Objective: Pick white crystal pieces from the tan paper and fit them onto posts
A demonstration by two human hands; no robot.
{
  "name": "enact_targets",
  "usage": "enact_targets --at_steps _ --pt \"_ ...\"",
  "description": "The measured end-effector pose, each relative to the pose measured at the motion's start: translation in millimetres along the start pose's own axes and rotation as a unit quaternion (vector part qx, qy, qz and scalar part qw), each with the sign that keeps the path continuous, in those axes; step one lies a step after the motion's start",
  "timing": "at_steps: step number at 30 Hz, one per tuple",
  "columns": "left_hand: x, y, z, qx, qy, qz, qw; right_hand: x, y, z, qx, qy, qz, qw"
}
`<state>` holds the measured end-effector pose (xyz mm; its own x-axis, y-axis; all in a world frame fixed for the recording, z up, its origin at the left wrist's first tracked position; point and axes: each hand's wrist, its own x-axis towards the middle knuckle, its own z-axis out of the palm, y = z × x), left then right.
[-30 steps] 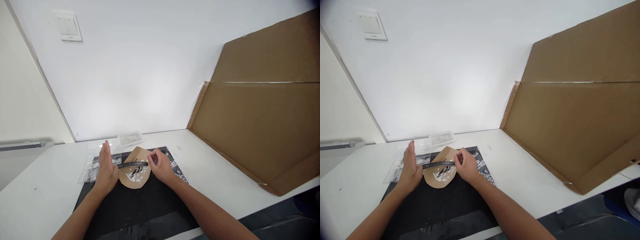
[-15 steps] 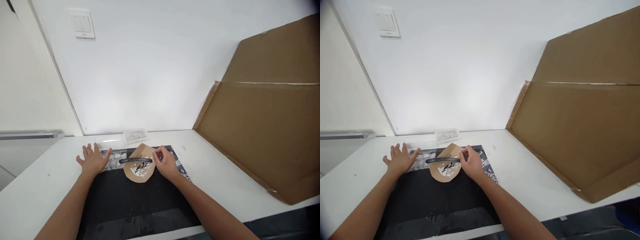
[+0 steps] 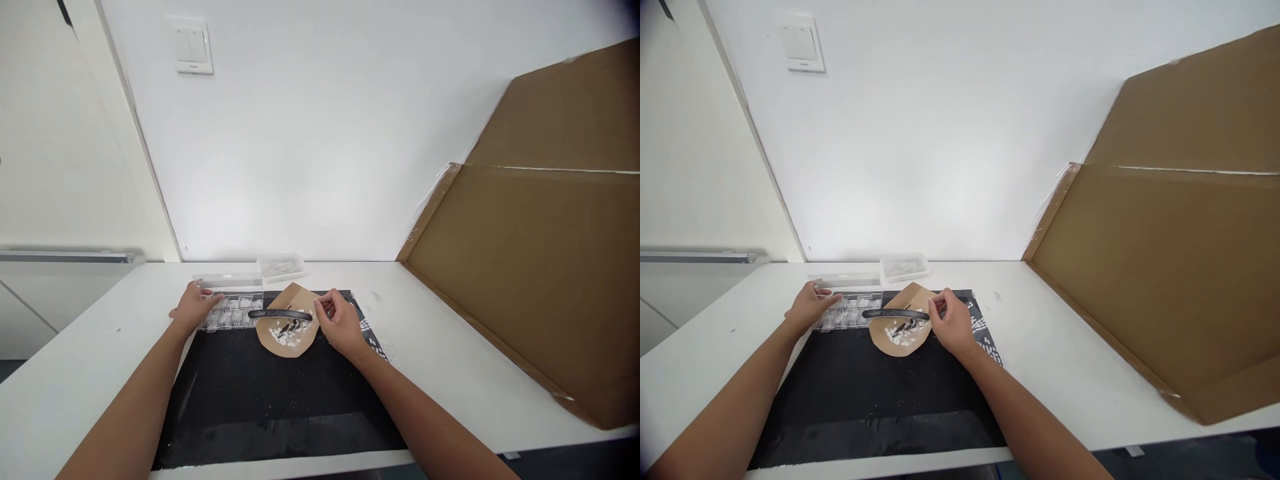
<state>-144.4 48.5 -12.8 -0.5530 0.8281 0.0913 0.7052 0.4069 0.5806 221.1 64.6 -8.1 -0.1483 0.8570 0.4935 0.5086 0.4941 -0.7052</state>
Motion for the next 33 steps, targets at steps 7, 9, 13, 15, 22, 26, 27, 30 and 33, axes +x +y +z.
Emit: enact_targets --at_steps 7,9,13,15,22,26,27,30,33 --pt "-5 5 -17.4 0.004 0.05 0.001 0.999 1 2 0 -0.003 0.001 -0.002 1.0" --pt "-4 2 -24.2 0.009 0.052 0.006 0.999 1 2 0 -0.003 -0.001 -0.002 1.0" --pt "0 -5 -34.6 0.004 0.035 0.026 0.999 1 3 1 -0.002 -0.004 -0.01 1.0" --pt "-1 -5 -38.4 0.002 0.025 0.05 0.998 1 2 1 -0.002 -0.003 -0.01 1.0" --pt "-15 7 -50.5 0.025 -0.046 0.121 0.991 2 4 1 -0.004 -0.017 -0.009 1.0" --pt "-25 12 -58.8 0.03 -0.117 0.185 0.975 2 3 0 0.004 -0.037 -0.01 0.999" --pt "-27 14 -60.4 0.017 -0.137 0.207 0.969 2 2 -1 0.003 -0.039 -0.011 0.999" --pt "-33 21 -60.6 -0.006 -0.162 0.25 0.955 1 0 -1 0.001 -0.039 -0.017 0.999" --pt "-34 27 -51.9 0.051 -0.119 0.314 0.941 1 1 -1 0.004 -0.039 -0.024 0.999"
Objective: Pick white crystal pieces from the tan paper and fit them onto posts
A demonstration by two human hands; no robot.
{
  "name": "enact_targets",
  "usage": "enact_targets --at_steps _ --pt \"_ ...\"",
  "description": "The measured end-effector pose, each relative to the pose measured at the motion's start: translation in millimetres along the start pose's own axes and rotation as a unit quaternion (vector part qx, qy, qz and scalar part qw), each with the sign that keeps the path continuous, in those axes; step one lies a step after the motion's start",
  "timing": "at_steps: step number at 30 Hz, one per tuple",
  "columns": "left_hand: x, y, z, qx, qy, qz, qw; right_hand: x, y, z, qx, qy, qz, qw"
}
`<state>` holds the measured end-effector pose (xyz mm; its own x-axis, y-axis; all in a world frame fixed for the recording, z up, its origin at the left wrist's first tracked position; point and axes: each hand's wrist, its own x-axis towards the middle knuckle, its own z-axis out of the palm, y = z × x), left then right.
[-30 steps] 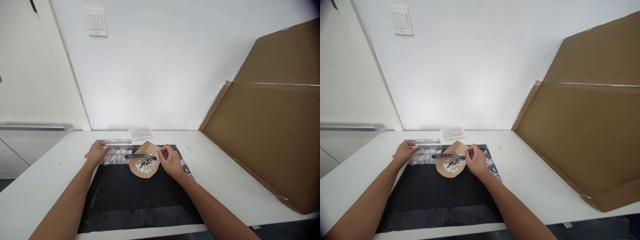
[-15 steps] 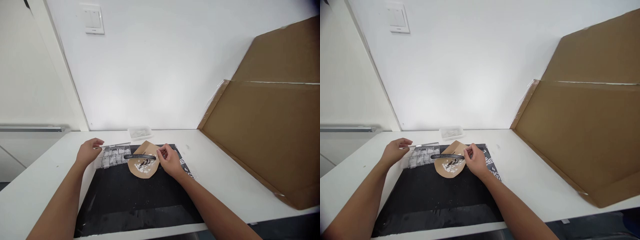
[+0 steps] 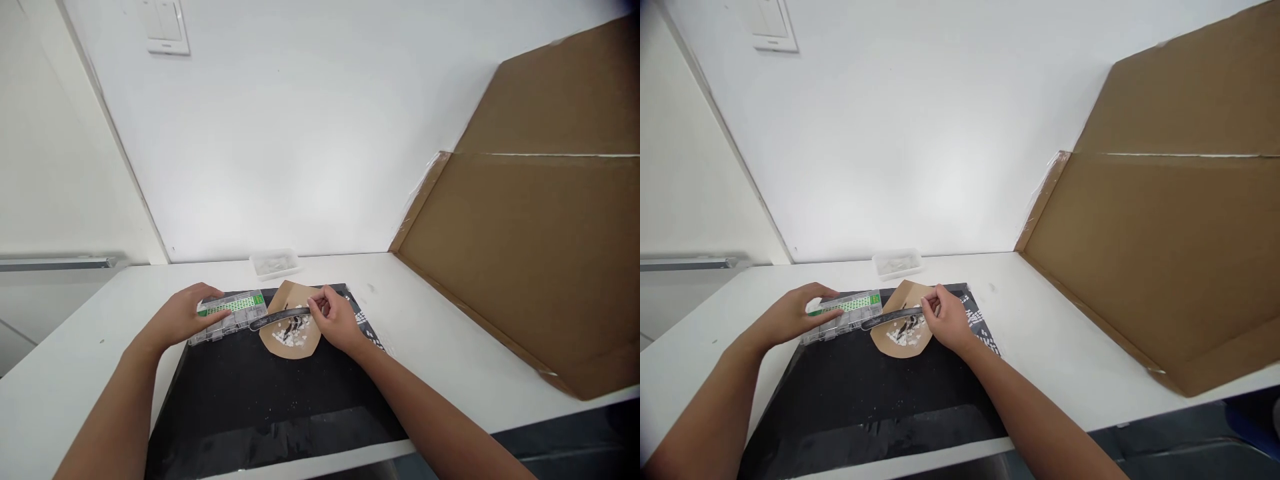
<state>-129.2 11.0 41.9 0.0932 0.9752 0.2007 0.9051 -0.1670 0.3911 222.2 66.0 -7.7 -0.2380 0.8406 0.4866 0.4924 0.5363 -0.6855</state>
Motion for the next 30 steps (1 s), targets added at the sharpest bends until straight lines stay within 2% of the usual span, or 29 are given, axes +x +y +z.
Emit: enact_targets --at_steps 2,4,9,16,20,26,30 --pt "3 4 8.7 0.05 -0.009 0.047 0.998 0 1 1 0.0 -0.002 -0.003 1.0" --pt "5 8 17.9 0.052 -0.024 0.069 0.996 0 2 1 -0.003 -0.004 -0.004 1.0" --pt "7 17 31.5 0.048 -0.062 0.061 0.995 -1 1 -1 -0.011 -0.008 -0.01 1.0" --pt "8 11 31.2 0.014 -0.073 0.056 0.996 -1 0 -1 -0.008 -0.008 -0.021 1.0" --pt "8 9 33.5 0.033 -0.077 0.045 0.995 -2 1 0 -0.009 -0.015 -0.028 0.999" --pt "8 8 32.2 0.055 -0.066 0.046 0.995 -2 -1 -2 -0.005 -0.016 -0.032 0.999" --pt "10 0 26.7 0.071 -0.034 0.061 0.995 -1 -1 -2 -0.003 -0.018 -0.029 0.999"
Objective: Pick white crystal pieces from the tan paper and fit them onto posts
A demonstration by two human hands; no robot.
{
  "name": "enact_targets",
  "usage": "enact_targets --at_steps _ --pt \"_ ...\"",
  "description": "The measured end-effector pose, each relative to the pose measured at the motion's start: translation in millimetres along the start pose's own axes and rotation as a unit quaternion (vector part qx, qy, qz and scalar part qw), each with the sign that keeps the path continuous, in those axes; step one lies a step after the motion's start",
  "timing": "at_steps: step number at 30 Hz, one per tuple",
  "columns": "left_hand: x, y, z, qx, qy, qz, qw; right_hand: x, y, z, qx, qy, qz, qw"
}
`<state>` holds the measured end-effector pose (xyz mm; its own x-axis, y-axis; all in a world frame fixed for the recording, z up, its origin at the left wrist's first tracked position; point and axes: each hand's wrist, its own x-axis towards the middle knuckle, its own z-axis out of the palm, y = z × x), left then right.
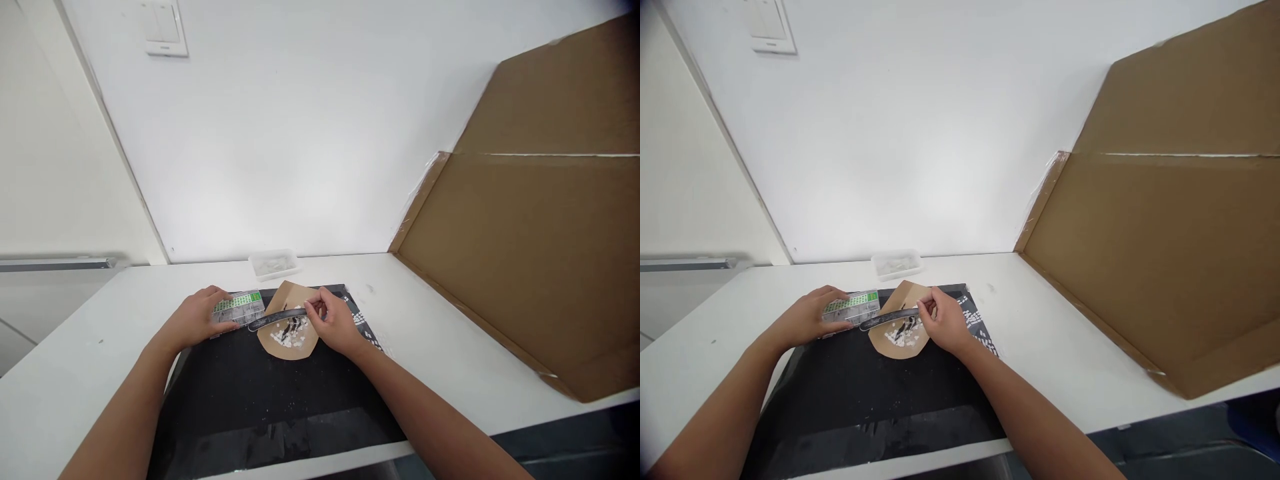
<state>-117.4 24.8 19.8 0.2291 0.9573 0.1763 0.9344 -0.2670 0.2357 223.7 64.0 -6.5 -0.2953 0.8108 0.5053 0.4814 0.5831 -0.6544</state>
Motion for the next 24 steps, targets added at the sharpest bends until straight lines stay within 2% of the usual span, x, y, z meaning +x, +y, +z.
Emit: enact_targets --at_steps 5,10,19,24 --pt "0 -12 1.5 -0.011 0.031 0.011 0.999 0 2 0 0.0 -0.005 -0.001 1.0" --pt "-1 -14 4.8 -0.024 0.047 -0.001 0.999 0 3 0 0.005 -0.01 0.0 1.0" --pt "-2 -14 8.3 -0.038 0.017 0.006 0.999 -1 3 1 0.012 -0.005 -0.009 1.0" --pt "0 -12 10.1 -0.032 0.005 -0.017 0.999 -1 3 1 0.012 -0.004 -0.015 1.0"
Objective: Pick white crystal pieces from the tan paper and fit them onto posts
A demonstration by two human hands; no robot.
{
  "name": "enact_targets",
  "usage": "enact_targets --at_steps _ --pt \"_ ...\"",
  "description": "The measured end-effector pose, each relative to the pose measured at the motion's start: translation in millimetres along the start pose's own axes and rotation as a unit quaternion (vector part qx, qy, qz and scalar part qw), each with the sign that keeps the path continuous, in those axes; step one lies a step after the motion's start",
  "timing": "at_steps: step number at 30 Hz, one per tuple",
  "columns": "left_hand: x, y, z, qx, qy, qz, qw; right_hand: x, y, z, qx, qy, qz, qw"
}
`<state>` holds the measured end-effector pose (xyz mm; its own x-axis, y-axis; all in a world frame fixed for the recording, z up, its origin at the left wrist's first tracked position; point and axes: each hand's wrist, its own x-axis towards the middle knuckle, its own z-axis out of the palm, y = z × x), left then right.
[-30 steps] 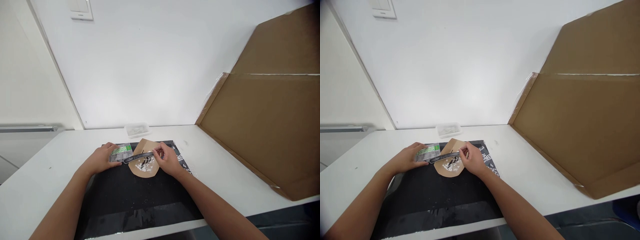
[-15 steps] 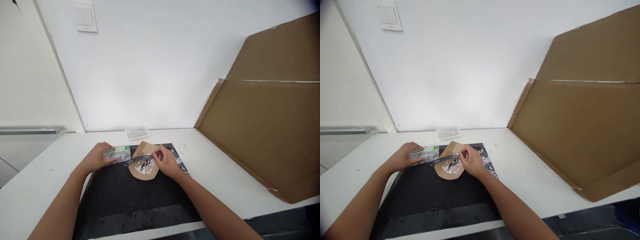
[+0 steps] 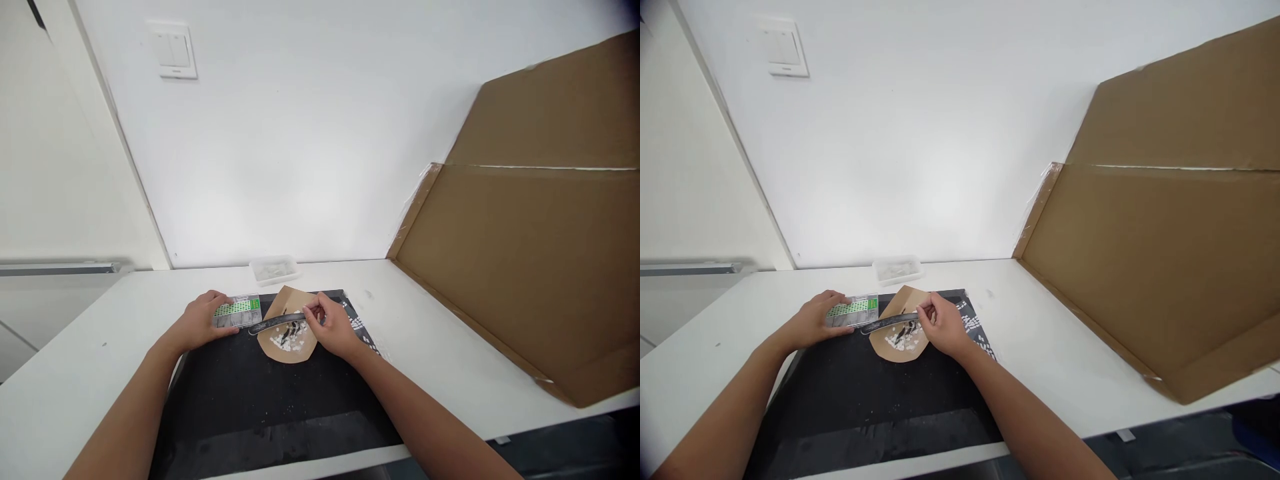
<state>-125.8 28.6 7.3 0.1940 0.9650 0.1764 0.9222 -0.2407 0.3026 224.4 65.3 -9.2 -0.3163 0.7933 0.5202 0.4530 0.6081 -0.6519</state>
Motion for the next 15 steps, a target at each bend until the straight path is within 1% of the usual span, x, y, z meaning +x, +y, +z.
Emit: enact_targets --at_steps 4,7,10,15 --pt "1 0 -3.4 -0.001 -0.007 -0.022 1.0 1 0 -1 -0.002 0.002 -0.002 1.0" --pt "0 1 -4.0 0.017 -0.009 -0.046 0.999 1 0 -2 -0.004 0.001 0.0 1.0" --pt "-1 6 4.1 0.041 -0.026 -0.085 0.995 1 0 -1 -0.003 -0.004 0.005 1.0" --pt "1 13 23.6 0.091 -0.017 -0.123 0.988 0 0 0 -0.006 -0.006 -0.007 1.0"
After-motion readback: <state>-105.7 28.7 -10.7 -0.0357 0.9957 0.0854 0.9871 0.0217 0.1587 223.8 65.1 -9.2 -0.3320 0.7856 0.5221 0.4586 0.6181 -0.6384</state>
